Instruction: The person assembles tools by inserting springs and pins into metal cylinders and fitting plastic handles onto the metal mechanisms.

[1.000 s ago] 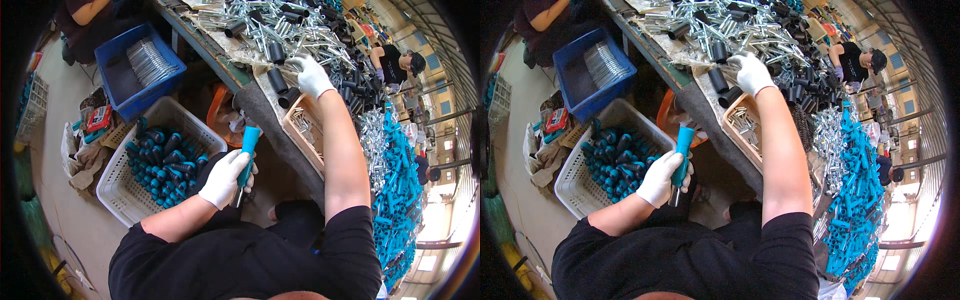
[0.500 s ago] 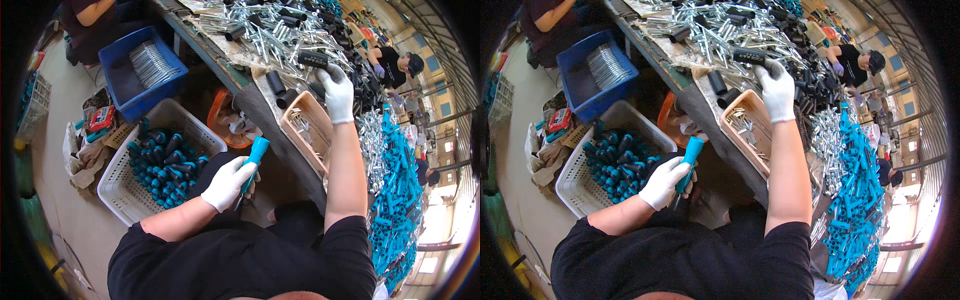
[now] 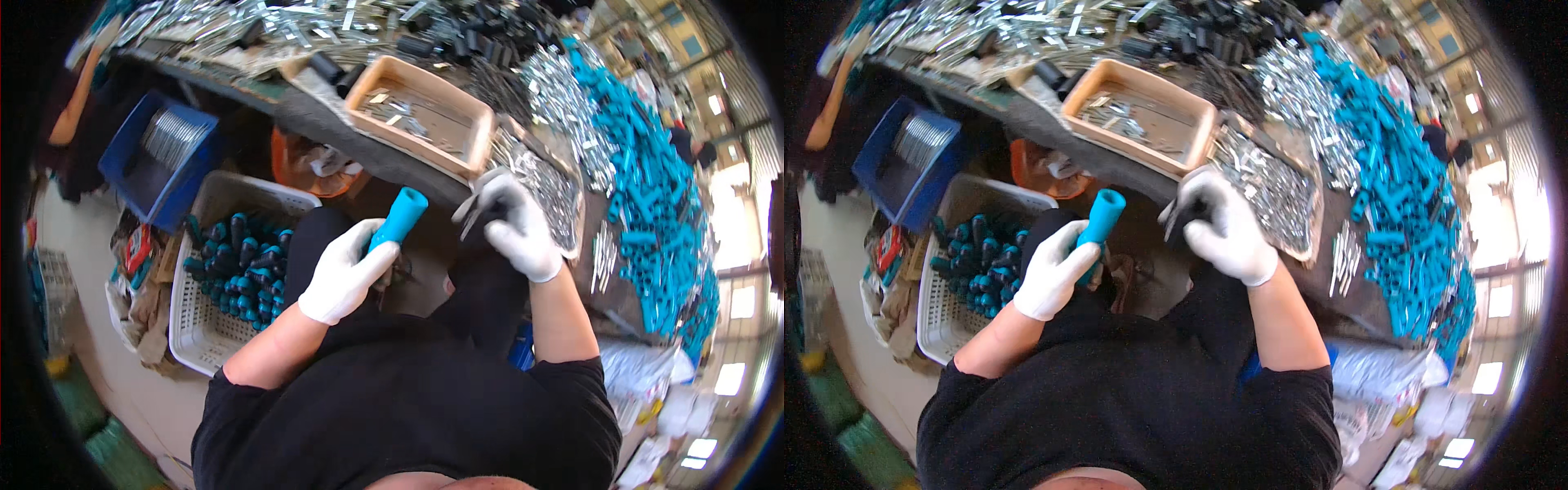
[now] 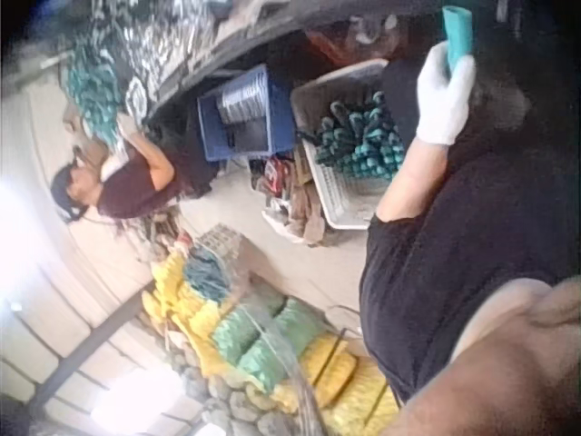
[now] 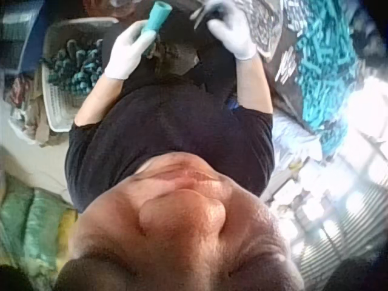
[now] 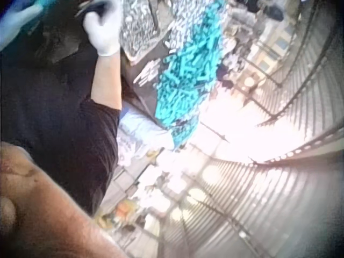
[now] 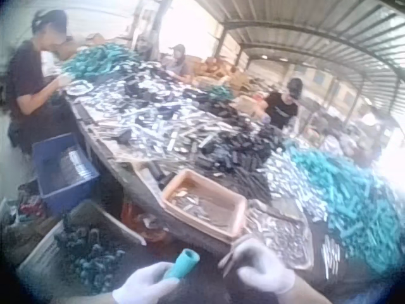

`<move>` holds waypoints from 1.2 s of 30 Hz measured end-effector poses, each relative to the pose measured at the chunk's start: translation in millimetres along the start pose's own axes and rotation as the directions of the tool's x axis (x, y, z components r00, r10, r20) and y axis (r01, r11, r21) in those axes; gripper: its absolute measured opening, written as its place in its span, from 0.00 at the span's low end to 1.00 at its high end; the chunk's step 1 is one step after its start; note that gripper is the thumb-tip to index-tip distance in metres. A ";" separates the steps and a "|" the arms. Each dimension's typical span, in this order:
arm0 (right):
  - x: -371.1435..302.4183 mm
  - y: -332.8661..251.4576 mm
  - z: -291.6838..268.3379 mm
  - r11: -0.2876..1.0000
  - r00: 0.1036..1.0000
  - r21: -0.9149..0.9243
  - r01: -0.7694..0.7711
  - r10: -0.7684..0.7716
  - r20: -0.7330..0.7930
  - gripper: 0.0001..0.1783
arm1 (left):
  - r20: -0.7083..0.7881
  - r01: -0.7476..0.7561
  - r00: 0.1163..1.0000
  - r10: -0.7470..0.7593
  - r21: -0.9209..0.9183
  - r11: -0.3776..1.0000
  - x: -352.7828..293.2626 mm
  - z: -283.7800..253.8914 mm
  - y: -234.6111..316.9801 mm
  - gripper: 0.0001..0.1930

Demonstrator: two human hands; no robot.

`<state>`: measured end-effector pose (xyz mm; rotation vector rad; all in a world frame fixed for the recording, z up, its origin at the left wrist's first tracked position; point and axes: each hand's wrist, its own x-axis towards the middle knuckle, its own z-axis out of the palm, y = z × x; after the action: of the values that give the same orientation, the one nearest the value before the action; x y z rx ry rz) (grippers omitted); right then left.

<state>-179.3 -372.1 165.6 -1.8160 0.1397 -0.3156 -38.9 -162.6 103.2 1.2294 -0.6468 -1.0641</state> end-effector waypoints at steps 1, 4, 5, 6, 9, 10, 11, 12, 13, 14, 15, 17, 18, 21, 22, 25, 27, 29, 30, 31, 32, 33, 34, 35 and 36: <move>-12.9 -0.3 -1.1 0.994 0.997 -0.080 -0.073 0.076 0.031 0.18 | 0.051 0.016 0.999 -0.020 0.083 0.996 -1.7 4.4 1.3 0.16; -42.3 -9.1 -0.9 0.969 0.986 -0.200 -0.141 0.155 0.057 0.28 | 0.195 -0.046 0.980 -0.033 0.385 0.922 -4.5 19.4 4.8 0.20; -51.2 -10.3 -3.3 0.958 0.978 -0.223 -0.179 0.197 0.062 0.29 | 0.265 -0.151 0.964 0.030 0.452 0.879 -1.5 22.6 -4.5 0.20; -58.6 -13.4 -6.7 0.945 0.969 -0.248 -0.214 0.238 0.072 0.30 | 0.334 -0.257 0.938 0.089 0.504 0.825 0.2 26.5 -9.6 0.21; -73.1 -16.2 -16.7 0.921 0.971 -0.357 -0.155 0.208 0.117 0.21 | 0.390 -0.142 0.918 -0.075 0.498 0.855 1.7 42.0 -4.8 0.22; -76.8 -15.6 -17.5 0.939 0.978 -0.332 -0.086 0.143 0.150 0.18 | 0.446 -0.131 0.887 -0.122 0.494 0.859 3.0 45.5 -4.3 0.22; -80.2 -12.2 -11.2 0.945 0.981 -0.324 -0.050 0.107 0.159 0.13 | 0.488 -0.152 0.865 -0.117 0.477 0.866 4.3 49.0 -7.2 0.22; -83.5 -8.5 -3.2 0.941 0.986 -0.338 -0.010 0.065 0.151 0.12 | 0.494 -0.152 0.861 -0.125 0.484 0.862 6.5 55.0 -7.2 0.22; -88.4 -2.8 7.5 0.952 0.991 -0.298 -0.065 0.096 0.089 0.11 | 0.500 -0.118 0.844 -0.192 0.524 0.844 9.1 61.9 -6.2 0.22; -92.1 1.5 16.0 0.960 0.991 -0.254 -0.119 0.131 0.029 0.09 | 0.503 -0.086 0.825 -0.258 0.563 0.822 11.8 67.8 -5.7 0.23; -92.6 2.5 18.6 0.937 0.989 -0.320 -0.144 0.140 -0.036 0.08 | 0.484 -0.049 0.843 -0.235 0.504 0.862 10.8 70.8 -13.7 0.21; -98.2 14.0 23.9 0.933 0.990 -0.338 -0.122 0.091 -0.108 0.07 | 0.495 -0.127 0.854 -0.159 0.495 0.860 13.2 75.9 -24.3 0.24; -100.6 18.0 25.9 0.926 0.985 -0.361 -0.106 0.047 -0.168 0.07 | 0.501 -0.200 0.862 -0.077 0.476 0.856 13.1 78.8 -27.1 0.26; -101.8 9.8 25.6 0.889 0.986 -0.453 -0.058 -0.021 -0.168 0.05 | 0.510 -0.236 0.859 -0.034 0.455 0.858 17.1 92.5 -29.8 0.29; -102.1 7.8 24.8 0.866 0.985 -0.497 -0.053 -0.037 -0.168 0.05 | 0.514 -0.234 0.857 -0.041 0.458 0.858 20.1 94.3 -28.9 0.29; -101.3 10.0 17.9 0.831 0.986 -0.554 -0.046 -0.052 -0.161 0.06 | 0.557 -0.190 0.810 -0.184 0.545 0.817 31.3 98.4 -25.3 0.24; -100.4 9.9 11.3 0.821 0.985 -0.568 -0.057 -0.047 -0.166 0.07 | 0.553 -0.173 0.811 -0.191 0.539 0.825 36.6 103.0 -27.0 0.22; -95.9 5.5 0.8 0.858 0.991 -0.511 -0.063 -0.007 -0.135 0.05 | 0.546 -0.157 0.815 -0.194 0.530 0.833 40.0 109.2 -29.2 0.20; -92.3 2.6 -5.8 0.857 0.991 -0.511 -0.062 -0.008 -0.134 0.05 | 0.516 -0.124 0.847 -0.131 0.430 0.894 39.6 112.8 -31.0 0.19; -87.6 -0.8 -15.3 0.844 0.993 -0.536 -0.022 -0.043 -0.107 0.07 | 0.474 -0.096 0.877 -0.072 0.320 0.942 41.0 114.0 -31.9 0.18; -81.5 -4.6 -26.5 0.829 0.994 -0.560 0.021 -0.077 -0.078 0.08 | 0.470 -0.097 0.880 -0.069 0.320 0.943 43.7 113.0 -30.9 0.18; -72.3 -8.9 -41.8 0.782 0.987 -0.623 0.011 -0.110 -0.120 0.11 | 0.426 -0.074 0.899 -0.103 0.379 0.922 46.0 111.3 -29.0 0.18; -60.2 -15.5 -57.3 0.814 0.965 -0.579 -0.035 -0.124 -0.233 0.10 | 0.375 -0.045 0.917 -0.134 0.433 0.900 47.7 108.3 -27.6 0.18; -46.2 1.1 -76.3 0.714 0.895 -0.692 -0.106 -0.235 -0.379 0.10 | 0.329 0.034 0.925 -0.189 0.423 0.906 48.4 104.6 -24.5 0.16; -28.5 7.5 -103.4 0.747 0.857 -0.644 -0.165 -0.214 -0.469 0.10 | 0.325 0.035 0.927 -0.184 0.415 0.909 49.4 103.2 -25.4 0.16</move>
<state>-235.6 -462.7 178.9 -2.4070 0.6906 -0.8698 -115.9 -250.9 98.6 1.4514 -1.1345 -1.3106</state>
